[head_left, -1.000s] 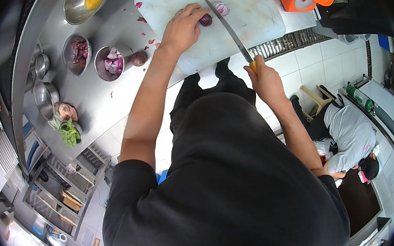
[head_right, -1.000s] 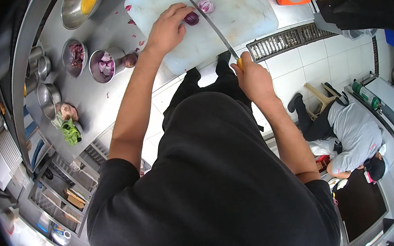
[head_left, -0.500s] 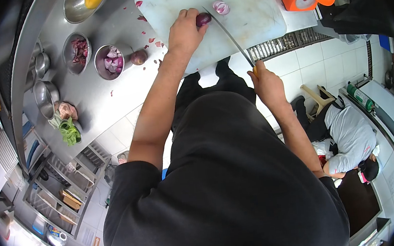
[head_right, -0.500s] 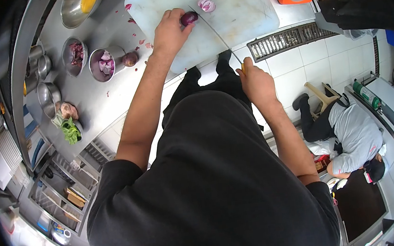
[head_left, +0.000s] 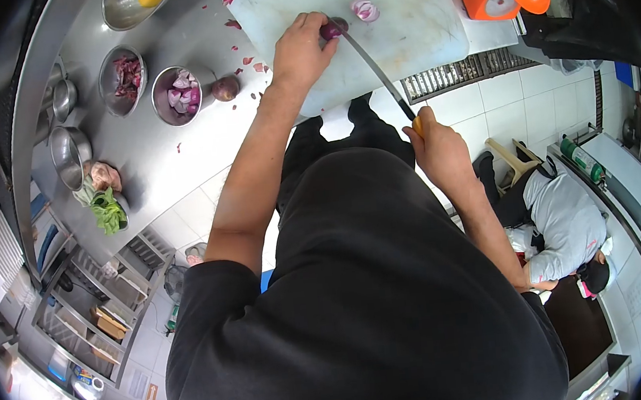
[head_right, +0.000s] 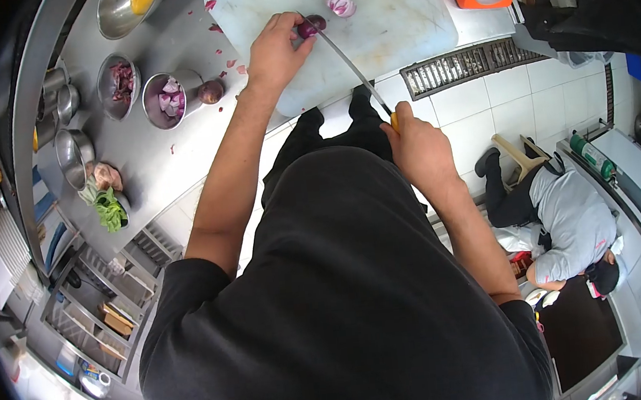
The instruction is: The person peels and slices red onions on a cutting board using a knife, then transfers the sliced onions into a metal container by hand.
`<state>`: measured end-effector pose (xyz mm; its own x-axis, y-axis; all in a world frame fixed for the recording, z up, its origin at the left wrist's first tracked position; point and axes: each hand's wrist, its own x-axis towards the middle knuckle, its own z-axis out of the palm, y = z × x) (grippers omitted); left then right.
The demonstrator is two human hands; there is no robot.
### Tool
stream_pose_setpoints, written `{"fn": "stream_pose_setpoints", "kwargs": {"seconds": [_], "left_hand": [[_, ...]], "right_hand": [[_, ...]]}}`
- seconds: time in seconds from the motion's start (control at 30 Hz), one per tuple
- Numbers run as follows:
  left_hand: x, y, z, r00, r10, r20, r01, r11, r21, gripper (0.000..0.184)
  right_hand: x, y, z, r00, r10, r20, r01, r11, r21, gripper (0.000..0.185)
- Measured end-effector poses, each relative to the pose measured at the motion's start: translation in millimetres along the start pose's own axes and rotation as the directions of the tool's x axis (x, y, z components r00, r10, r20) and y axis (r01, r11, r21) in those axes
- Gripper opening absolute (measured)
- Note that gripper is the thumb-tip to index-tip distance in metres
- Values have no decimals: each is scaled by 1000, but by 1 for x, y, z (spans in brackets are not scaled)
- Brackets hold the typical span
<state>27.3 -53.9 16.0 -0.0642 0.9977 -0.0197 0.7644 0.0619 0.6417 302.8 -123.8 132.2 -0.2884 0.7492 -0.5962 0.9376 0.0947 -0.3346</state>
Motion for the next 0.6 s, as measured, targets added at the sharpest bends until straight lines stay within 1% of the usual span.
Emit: {"fn": "stream_pose_setpoints", "kwargs": {"seconds": [0.17,0.27,0.37,0.6], "left_hand": [[-1,0,8,998,5,-70,-5,1000,-3,35],[-1,0,10,997,14,-71,-12,999,31,35],[-1,1,10,994,36,-105,-39,999,-19,29],[-1,2,9,996,27,-88,-26,1000,9,30]], "right_hand": [[2,-4,6,1000,24,9,-24,999,-25,30],[8,-8,13,999,33,8,-33,999,-24,30],[20,-7,21,1000,10,5,-10,1000,-2,31],[49,1,51,999,-15,-47,15,1000,-10,32]]}}
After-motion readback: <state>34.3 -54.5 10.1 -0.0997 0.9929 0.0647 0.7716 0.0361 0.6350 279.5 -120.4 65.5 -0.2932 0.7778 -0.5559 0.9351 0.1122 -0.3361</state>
